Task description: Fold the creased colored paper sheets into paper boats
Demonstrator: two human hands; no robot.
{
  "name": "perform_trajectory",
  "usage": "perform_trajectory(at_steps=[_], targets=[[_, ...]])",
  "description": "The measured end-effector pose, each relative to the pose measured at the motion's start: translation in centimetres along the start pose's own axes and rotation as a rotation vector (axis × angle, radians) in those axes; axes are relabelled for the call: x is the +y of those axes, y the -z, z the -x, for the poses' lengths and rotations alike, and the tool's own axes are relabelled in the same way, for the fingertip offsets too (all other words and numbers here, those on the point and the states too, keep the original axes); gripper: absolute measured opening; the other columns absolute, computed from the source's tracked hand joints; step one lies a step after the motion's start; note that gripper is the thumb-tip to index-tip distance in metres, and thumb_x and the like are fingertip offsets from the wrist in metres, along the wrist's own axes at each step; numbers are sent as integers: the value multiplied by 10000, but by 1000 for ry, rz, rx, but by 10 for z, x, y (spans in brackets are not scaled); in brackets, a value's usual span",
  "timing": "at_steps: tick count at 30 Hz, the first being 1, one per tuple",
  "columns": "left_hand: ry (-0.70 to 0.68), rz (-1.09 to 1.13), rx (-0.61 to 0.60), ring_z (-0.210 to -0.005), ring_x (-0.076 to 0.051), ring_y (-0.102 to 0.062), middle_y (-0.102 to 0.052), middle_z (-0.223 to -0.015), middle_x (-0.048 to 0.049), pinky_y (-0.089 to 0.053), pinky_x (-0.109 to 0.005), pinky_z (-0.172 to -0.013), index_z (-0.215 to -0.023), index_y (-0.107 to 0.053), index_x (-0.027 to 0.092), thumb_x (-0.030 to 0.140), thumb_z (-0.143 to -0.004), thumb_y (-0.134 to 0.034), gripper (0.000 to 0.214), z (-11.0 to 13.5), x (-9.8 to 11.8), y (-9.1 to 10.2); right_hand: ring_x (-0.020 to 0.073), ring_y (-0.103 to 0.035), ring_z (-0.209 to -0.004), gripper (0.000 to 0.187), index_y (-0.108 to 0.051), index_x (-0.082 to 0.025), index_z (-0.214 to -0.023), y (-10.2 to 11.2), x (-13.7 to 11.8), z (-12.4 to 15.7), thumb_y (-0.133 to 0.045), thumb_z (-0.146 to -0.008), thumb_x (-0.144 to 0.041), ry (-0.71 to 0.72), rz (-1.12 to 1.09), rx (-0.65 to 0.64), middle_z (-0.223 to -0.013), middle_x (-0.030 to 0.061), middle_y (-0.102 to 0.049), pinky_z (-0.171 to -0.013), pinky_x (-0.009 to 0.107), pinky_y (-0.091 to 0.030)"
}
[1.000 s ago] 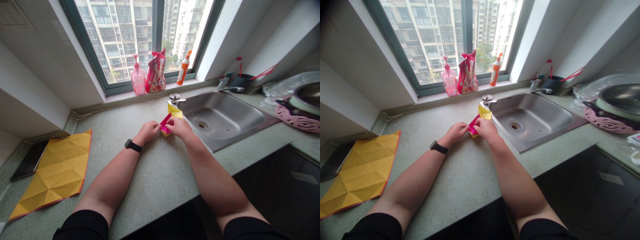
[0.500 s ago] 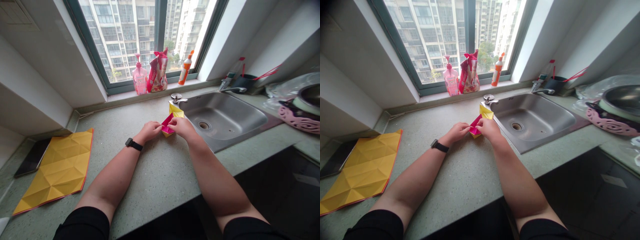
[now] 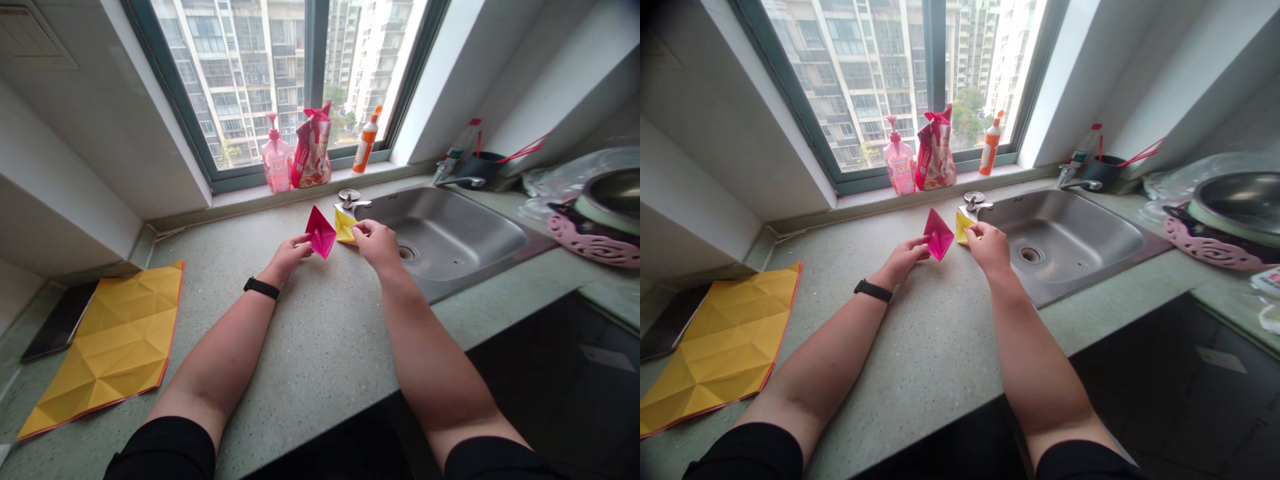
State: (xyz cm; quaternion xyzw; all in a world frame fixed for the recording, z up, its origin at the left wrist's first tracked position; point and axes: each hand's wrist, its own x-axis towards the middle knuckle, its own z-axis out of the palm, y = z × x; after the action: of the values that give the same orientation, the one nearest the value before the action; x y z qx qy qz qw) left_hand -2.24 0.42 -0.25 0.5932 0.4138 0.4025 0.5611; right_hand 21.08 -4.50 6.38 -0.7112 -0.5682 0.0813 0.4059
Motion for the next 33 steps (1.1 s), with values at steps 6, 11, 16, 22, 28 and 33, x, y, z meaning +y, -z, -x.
perform_trajectory(at_steps=[6,11,16,22,28,33], targets=[[46,77,-144,-966,-174,-791,-808,-1187,-154,-653,-319,-904,-1431,-697,144,319,-1052,-697,417,-14,-1,-14,242,-765,-853,196,-847,-240,-978,-2,-4,3,-683,-947,-341,17,27,-106,-962,65,-859,-830,337,-555],[-38,-204,-86,-900,-175,-774,-780,-1202,-152,-664,-287,-757,-1519,-643,162,285,-1079,-622,458,-16,-2,-18,248,-769,-878,202,-853,-240,-971,-2,-1,2,-676,-956,-336,9,55,-100,-981,70,-861,-825,343,-550],[-160,-410,86,-1118,-235,-747,-705,-1429,-167,-648,-395,-995,-1351,-769,165,163,-999,-667,366,-12,-5,-17,257,-773,-921,189,-856,-231,-972,0,-3,3,-687,-958,-313,-2,79,-119,-994,77,-859,-834,344,-540],[-241,-564,73,-1134,-236,-744,-747,-1406,-102,-596,-402,-1108,-1135,-865,215,96,-957,-695,274,-6,-4,-19,255,-774,-912,185,-858,-242,-943,0,-4,3,-687,-954,-310,-2,70,-119,-966,69,-857,-828,341,-544],[-269,-658,69,-950,-191,-746,-730,-1376,-108,-643,-361,-988,-1149,-879,222,219,-990,-773,191,-1,-6,-22,257,-778,-920,175,-858,-242,-951,-1,-4,3,-697,-953,-310,1,56,-114,-960,68,-856,-815,334,-540],[-286,-641,124,-1081,-219,-745,-745,-1268,-110,-624,-382,-1054,-1120,-886,224,246,-1029,-750,165,-3,-9,-32,258,-777,-907,178,-854,-250,-930,-2,-5,4,-690,-958,-315,15,67,-126,-950,62,-856,-806,334,-538]])
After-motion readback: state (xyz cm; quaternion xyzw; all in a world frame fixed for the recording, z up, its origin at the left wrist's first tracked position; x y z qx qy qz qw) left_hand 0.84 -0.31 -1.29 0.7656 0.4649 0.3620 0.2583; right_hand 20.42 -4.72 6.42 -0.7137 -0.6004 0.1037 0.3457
